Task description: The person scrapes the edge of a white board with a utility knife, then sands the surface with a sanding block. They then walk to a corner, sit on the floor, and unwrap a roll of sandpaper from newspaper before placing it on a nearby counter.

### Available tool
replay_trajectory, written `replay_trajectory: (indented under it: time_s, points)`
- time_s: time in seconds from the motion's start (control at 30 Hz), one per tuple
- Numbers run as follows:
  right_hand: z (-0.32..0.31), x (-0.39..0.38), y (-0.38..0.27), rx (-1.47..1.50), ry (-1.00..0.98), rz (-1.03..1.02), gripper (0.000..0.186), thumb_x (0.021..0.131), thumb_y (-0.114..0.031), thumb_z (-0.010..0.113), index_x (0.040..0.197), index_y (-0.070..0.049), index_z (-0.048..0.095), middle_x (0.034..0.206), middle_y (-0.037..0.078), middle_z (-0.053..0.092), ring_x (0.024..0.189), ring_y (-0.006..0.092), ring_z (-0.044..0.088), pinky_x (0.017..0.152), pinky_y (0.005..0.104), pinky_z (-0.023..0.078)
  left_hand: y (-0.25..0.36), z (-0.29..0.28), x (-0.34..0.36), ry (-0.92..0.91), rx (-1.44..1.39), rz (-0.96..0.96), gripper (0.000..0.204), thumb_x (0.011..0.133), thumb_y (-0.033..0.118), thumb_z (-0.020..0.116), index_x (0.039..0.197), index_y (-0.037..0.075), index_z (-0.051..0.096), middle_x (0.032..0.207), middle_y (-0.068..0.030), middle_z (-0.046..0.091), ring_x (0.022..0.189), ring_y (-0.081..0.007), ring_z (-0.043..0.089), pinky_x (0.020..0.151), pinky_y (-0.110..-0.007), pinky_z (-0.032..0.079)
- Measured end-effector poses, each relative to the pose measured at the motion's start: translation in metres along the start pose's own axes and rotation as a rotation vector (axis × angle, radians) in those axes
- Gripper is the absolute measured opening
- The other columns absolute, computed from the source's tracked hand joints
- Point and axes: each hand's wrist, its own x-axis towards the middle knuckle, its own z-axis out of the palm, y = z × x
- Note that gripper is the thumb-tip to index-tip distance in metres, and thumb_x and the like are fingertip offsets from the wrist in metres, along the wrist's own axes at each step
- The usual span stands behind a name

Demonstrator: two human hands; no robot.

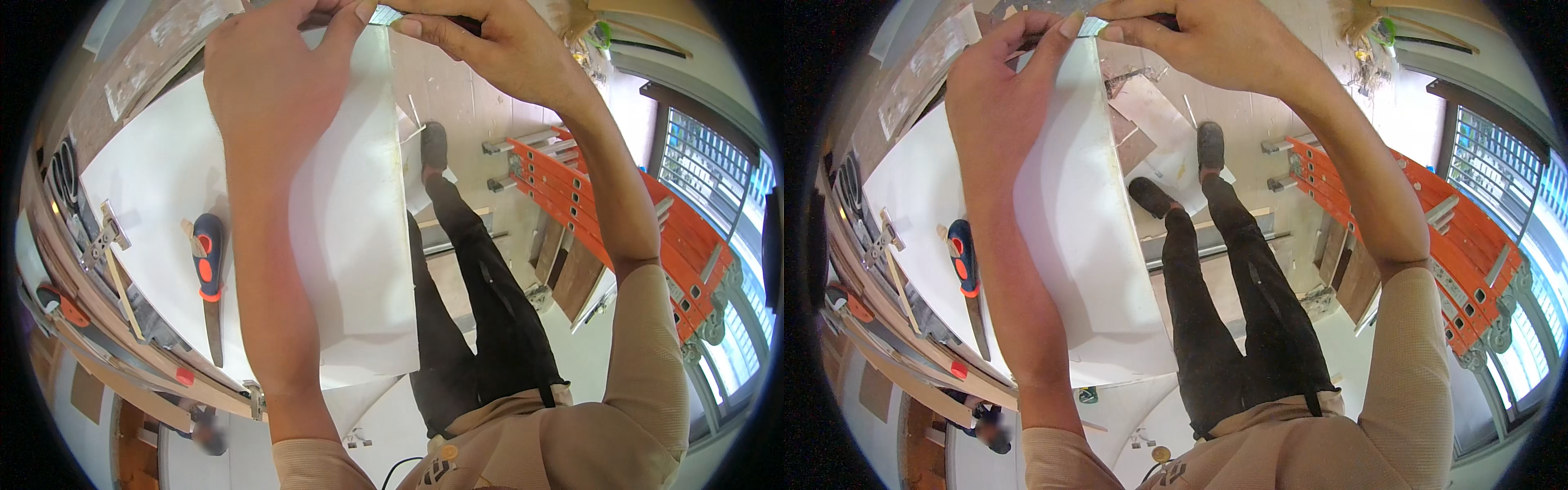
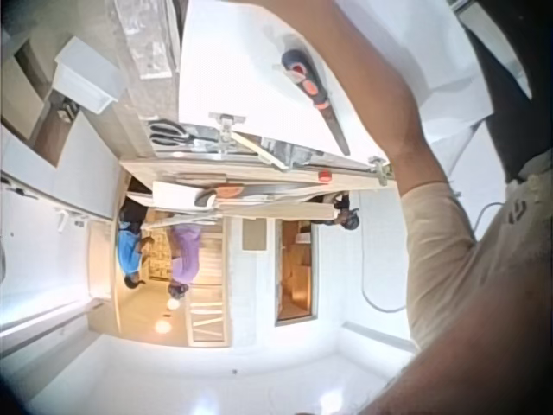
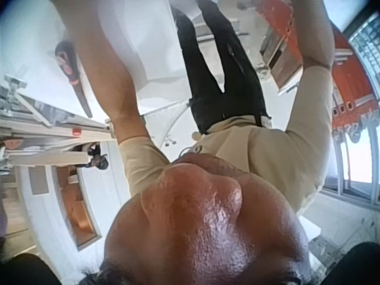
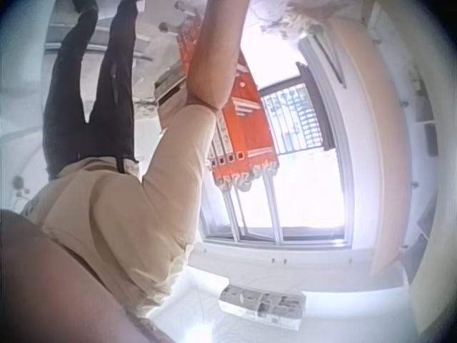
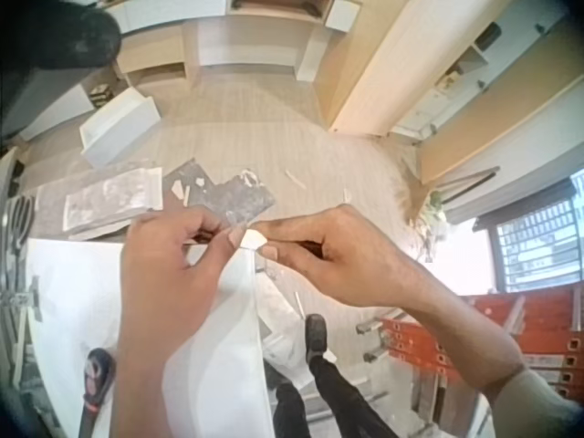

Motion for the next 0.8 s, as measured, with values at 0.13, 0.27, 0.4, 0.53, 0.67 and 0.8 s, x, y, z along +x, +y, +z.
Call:
replay_trajectory:
  time_s: [0.13,0.27,0.4,0.53,0.67,0.8]
  points:
    - [-0.001,0.002,0.001,-0.125,-0.05,0.12,0.027,0.102,-0.015,0.065,0.126,-0.004,0.072,0.098,0.017,0.078,0.071,0.0171,0.066,0.07,0.0301,0.053,0.009,-0.005,0.002,-0.01,-0.013,-0.044,0.015,0.085,0.014,0.078,0.081,0.001,0.071,0.074,-0.0143,0.07,0.07,-0.0273,0.066,0.072,-0.039,0.048]
    - [-0.008,0.003,-0.005,-0.05,-0.097,0.104,0.027,0.102,-0.016,0.065,0.126,-0.005,0.072,0.093,0.018,0.076,0.069,0.0181,0.065,0.068,0.0317,0.053,0.004,-0.001,0.002,-0.02,-0.226,-0.1,0.013,0.084,0.009,0.078,0.082,-0.001,0.071,0.075,-0.0142,0.071,0.071,-0.0253,0.068,0.07,-0.035,0.05]
    - [0.008,-0.004,0.027,-0.02,0.015,-0.081,0.026,0.102,-0.017,0.064,0.123,-0.004,0.072,0.083,0.019,0.072,0.063,0.0226,0.062,0.063,0.0342,0.049,0.008,0.0,0.003,-0.057,-0.341,-0.131,0.012,0.084,0.007,0.079,0.084,-0.002,0.072,0.077,-0.0141,0.072,0.073,-0.0225,0.07,0.071,-0.032,0.052]
    - [0.0,-0.003,-0.003,-0.164,-0.027,0.147,0.02,0.102,-0.019,0.065,0.103,0.0,0.072,0.07,0.017,0.065,0.057,0.0269,0.057,0.058,0.0372,0.044,0.021,-0.006,-0.002,-0.026,-0.233,-0.019,0.01,0.084,0.006,0.078,0.086,-0.002,0.073,0.078,-0.0134,0.073,0.074,-0.0208,0.07,0.072,-0.031,0.052]
    - [0.0,-0.009,-0.002,-0.11,-0.023,0.111,0.024,0.101,-0.019,0.066,0.087,0.0,0.065,0.06,0.015,0.056,0.052,0.0261,0.053,0.054,0.0385,0.039,0.025,-0.008,-0.001,-0.053,-0.266,0.012,0.008,0.084,0.002,0.078,0.087,-0.003,0.073,0.078,-0.0117,0.073,0.075,-0.0189,0.07,0.073,-0.03,0.052]
    - [0.0,-0.011,-0.004,-0.099,-0.031,0.111,0.022,0.1,-0.018,0.066,0.089,0.001,0.066,0.059,0.016,0.056,0.05,0.0263,0.052,0.052,0.0379,0.039,0.013,-0.003,-0.002,-0.078,-0.325,-0.076,0.008,0.083,0.0,0.078,0.089,-0.002,0.074,0.08,-0.0104,0.074,0.077,-0.0178,0.069,0.075,-0.029,0.052]
